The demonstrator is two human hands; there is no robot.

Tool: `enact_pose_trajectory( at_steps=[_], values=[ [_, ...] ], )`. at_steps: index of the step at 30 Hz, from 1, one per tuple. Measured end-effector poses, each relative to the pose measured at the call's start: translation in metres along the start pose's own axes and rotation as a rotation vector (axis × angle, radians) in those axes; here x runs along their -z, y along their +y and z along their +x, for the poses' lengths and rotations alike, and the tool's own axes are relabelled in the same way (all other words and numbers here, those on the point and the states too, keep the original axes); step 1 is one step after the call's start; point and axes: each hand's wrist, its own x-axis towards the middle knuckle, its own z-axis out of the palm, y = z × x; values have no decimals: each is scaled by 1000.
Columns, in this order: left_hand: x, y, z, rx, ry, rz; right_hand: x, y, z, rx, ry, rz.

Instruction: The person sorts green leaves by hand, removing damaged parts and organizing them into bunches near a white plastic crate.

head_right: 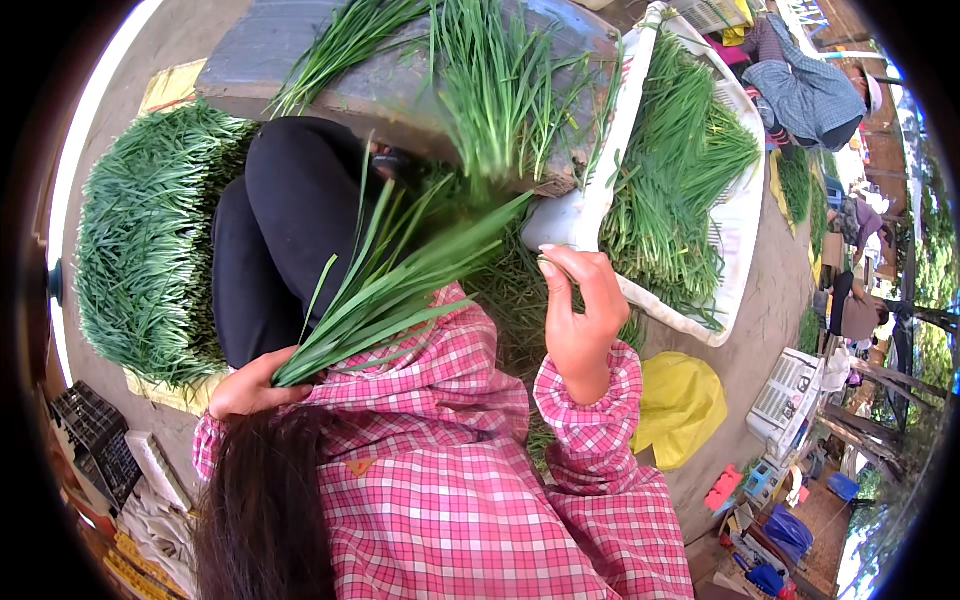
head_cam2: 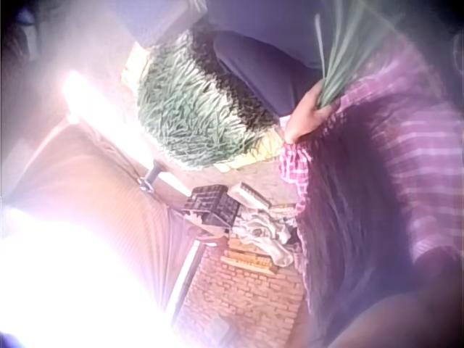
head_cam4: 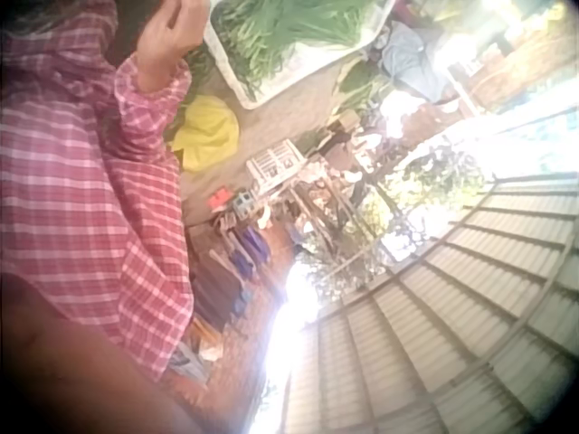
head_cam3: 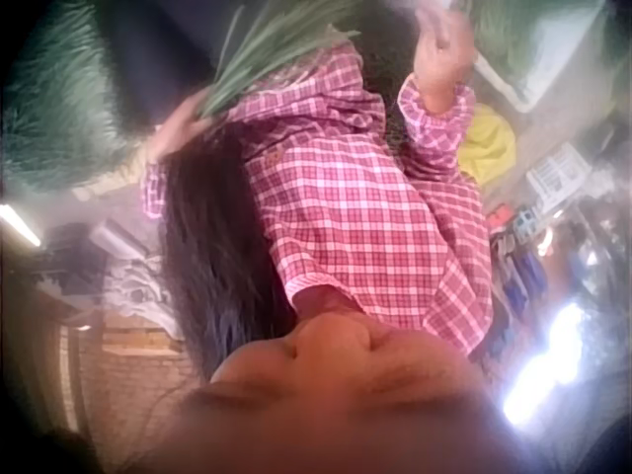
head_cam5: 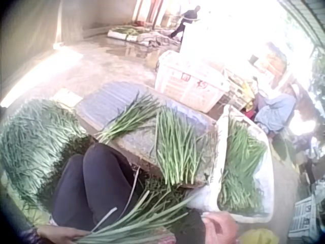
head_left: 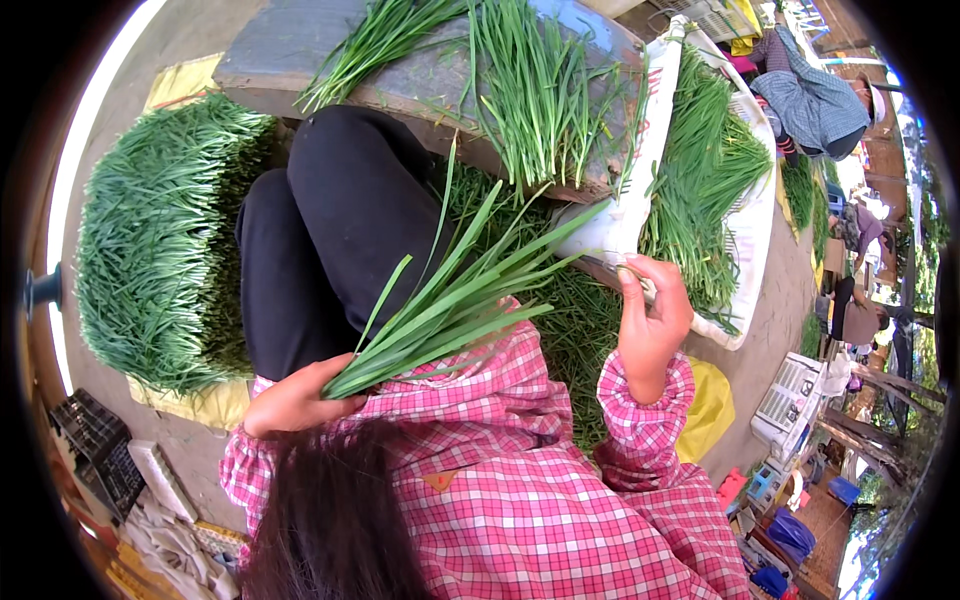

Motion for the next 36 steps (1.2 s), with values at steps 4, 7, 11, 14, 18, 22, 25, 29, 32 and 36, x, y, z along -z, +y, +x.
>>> enact_pose_trajectory(
  at_steps=[4,7,11,14,18,22,25,29,32,36],
  values=[
    [-1,8,-3,72,-2,32,15,28,19,-97,-83,-50],
    [-3,21,0,127,-3,88,12,47,58,47,-264,-201],
    [-14,29,-2,-5,122,239,-15,38,106,81,-737,17],
    [-18,22,-3,-33,136,257,-42,21,121,317,-1023,209],
    [-17,31,-6,67,102,237,-56,-5,118,265,-1326,251],
    [-19,19,-8,-122,170,329,-59,-16,106,284,-1372,269],
    [-19,19,-10,-103,164,339,-60,-19,102,309,-1371,290],
    [-17,19,-12,-86,147,330,-54,-21,95,382,-1238,236],
    [-18,20,-10,-39,126,329,-53,-21,88,529,-1119,211],
    [-18,29,-13,9,165,372,-49,-20,94,375,-945,166]
  ],
)
